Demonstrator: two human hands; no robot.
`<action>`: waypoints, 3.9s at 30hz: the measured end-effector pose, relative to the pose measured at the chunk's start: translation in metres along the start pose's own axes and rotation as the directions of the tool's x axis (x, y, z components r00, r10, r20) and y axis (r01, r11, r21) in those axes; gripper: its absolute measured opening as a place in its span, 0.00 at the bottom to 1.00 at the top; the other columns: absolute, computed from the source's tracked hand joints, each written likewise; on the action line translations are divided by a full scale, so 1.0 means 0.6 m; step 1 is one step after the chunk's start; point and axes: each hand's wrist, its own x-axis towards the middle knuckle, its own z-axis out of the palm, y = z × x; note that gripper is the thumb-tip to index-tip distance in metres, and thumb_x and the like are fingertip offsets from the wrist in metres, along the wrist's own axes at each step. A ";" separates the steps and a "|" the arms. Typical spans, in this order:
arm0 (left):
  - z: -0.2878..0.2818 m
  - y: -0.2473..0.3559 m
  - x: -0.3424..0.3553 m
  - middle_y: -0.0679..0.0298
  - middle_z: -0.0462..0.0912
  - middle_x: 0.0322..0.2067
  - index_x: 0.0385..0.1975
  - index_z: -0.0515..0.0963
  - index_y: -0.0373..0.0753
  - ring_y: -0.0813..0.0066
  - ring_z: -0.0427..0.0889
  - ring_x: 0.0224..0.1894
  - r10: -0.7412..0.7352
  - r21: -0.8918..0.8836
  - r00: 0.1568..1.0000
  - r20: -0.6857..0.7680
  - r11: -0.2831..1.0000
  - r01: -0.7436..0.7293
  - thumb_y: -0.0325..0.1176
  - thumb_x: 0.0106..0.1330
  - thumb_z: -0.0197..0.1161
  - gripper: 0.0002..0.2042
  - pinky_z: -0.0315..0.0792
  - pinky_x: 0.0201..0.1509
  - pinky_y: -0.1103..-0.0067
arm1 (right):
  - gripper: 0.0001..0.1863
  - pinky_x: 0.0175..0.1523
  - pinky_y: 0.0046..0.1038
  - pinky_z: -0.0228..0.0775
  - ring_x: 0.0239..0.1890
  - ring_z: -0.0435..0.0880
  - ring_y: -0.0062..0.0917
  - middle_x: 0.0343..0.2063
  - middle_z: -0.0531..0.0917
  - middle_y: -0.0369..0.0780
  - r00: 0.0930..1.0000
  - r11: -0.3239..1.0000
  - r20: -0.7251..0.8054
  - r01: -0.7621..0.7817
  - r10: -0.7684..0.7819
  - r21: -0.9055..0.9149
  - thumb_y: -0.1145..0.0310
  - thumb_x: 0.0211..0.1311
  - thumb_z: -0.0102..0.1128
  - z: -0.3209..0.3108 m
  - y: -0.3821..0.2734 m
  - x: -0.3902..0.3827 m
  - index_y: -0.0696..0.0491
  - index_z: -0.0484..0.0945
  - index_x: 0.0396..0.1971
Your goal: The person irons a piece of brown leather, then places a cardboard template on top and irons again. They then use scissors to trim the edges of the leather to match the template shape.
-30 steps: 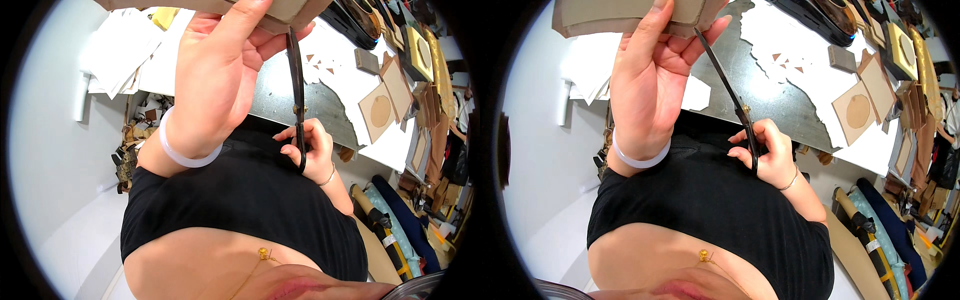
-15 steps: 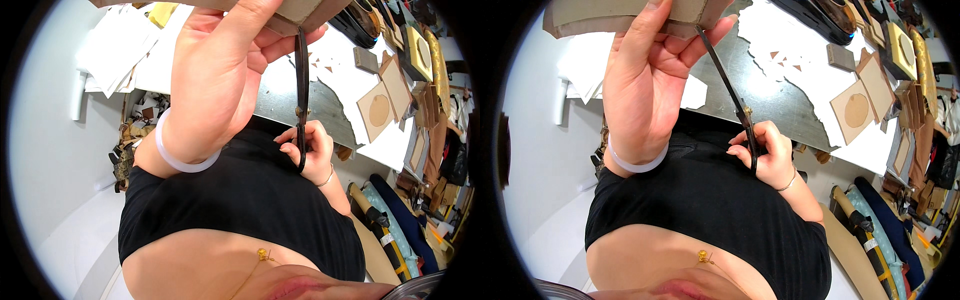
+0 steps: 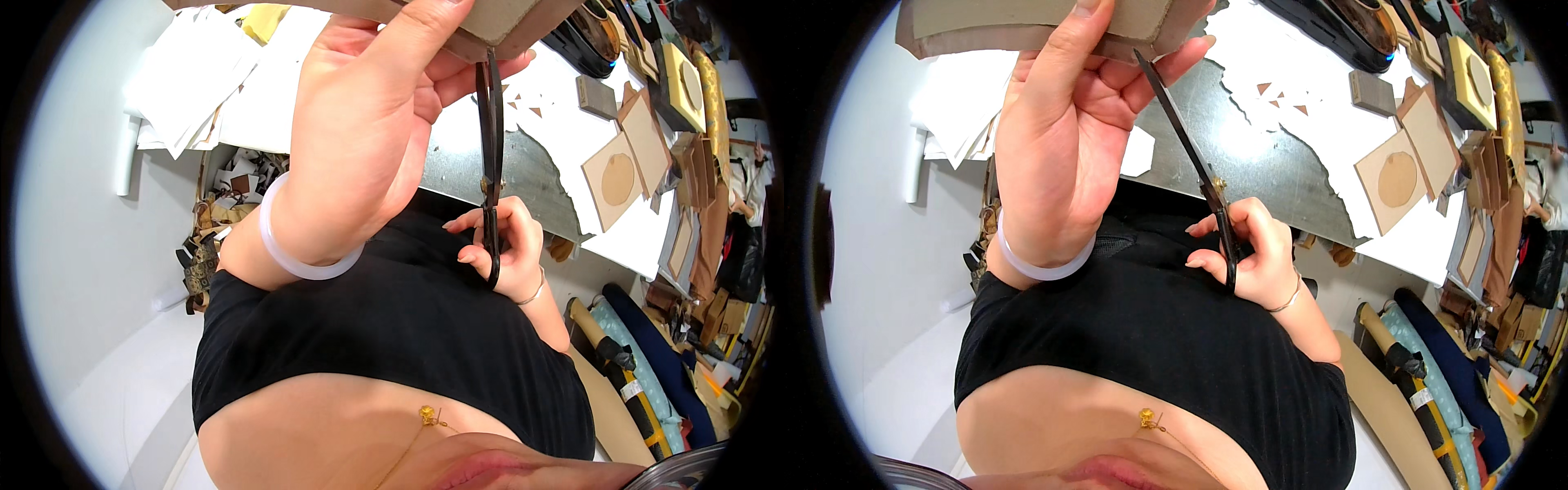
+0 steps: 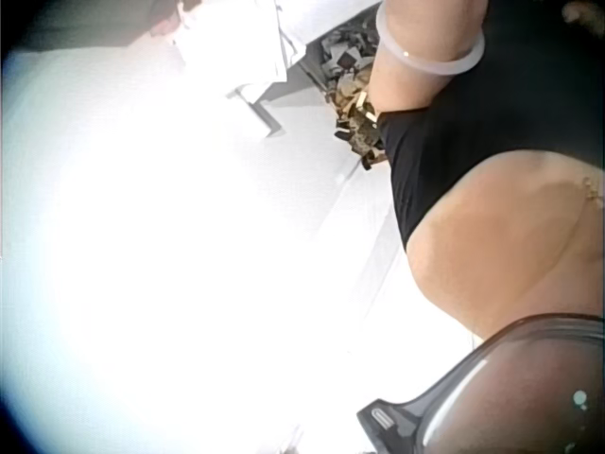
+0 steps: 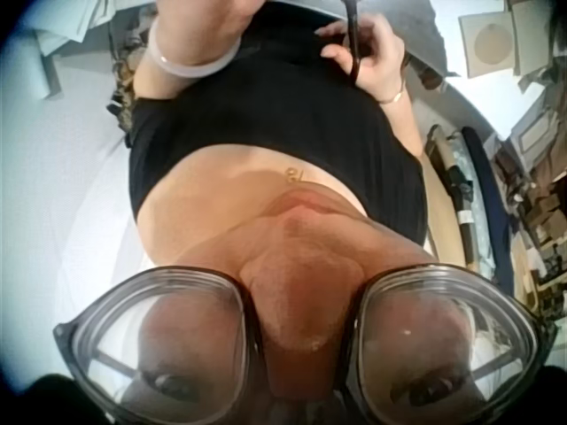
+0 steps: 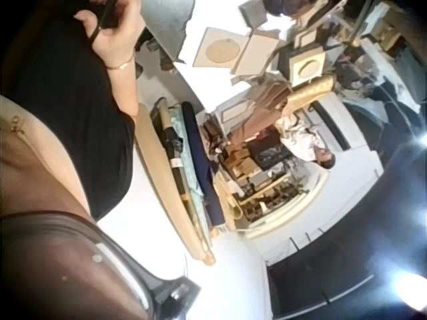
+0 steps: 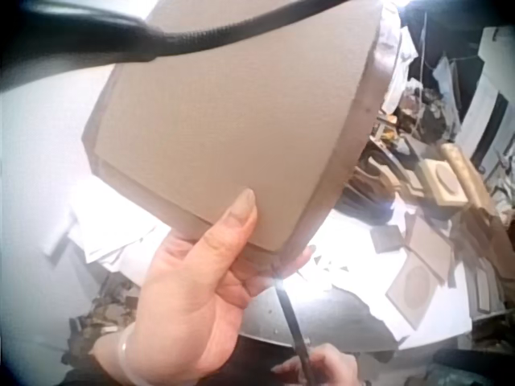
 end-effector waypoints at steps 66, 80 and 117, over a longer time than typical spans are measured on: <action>-0.005 0.009 0.007 0.51 0.80 0.58 0.67 0.66 0.32 0.63 0.82 0.59 0.003 -0.055 0.998 -0.057 0.998 -0.006 0.35 0.79 0.57 0.22 0.80 0.62 0.67 | 0.27 0.33 0.17 0.73 0.30 0.86 0.16 0.28 0.88 0.43 0.996 0.977 0.020 -0.090 0.088 0.192 0.60 0.56 0.82 0.001 -0.014 -0.004 0.57 0.68 0.35; 0.001 0.032 0.018 0.50 0.81 0.57 0.67 0.66 0.30 0.66 0.85 0.56 -0.100 0.070 0.993 -0.067 0.992 0.105 0.36 0.79 0.58 0.23 0.81 0.60 0.70 | 0.27 0.29 0.14 0.67 0.26 0.81 0.11 0.29 0.90 0.45 0.969 0.975 0.197 -0.178 0.150 0.134 0.61 0.54 0.84 -0.073 -0.021 -0.013 0.57 0.70 0.34; 0.011 0.035 0.019 0.52 0.81 0.56 0.65 0.68 0.32 0.65 0.82 0.58 -0.101 -0.083 0.994 -0.038 0.992 0.098 0.36 0.80 0.57 0.20 0.80 0.61 0.68 | 0.22 0.28 0.15 0.68 0.23 0.81 0.13 0.26 0.89 0.42 0.990 0.992 0.084 -0.112 0.116 -0.052 0.65 0.57 0.82 -0.085 -0.035 -0.016 0.56 0.71 0.32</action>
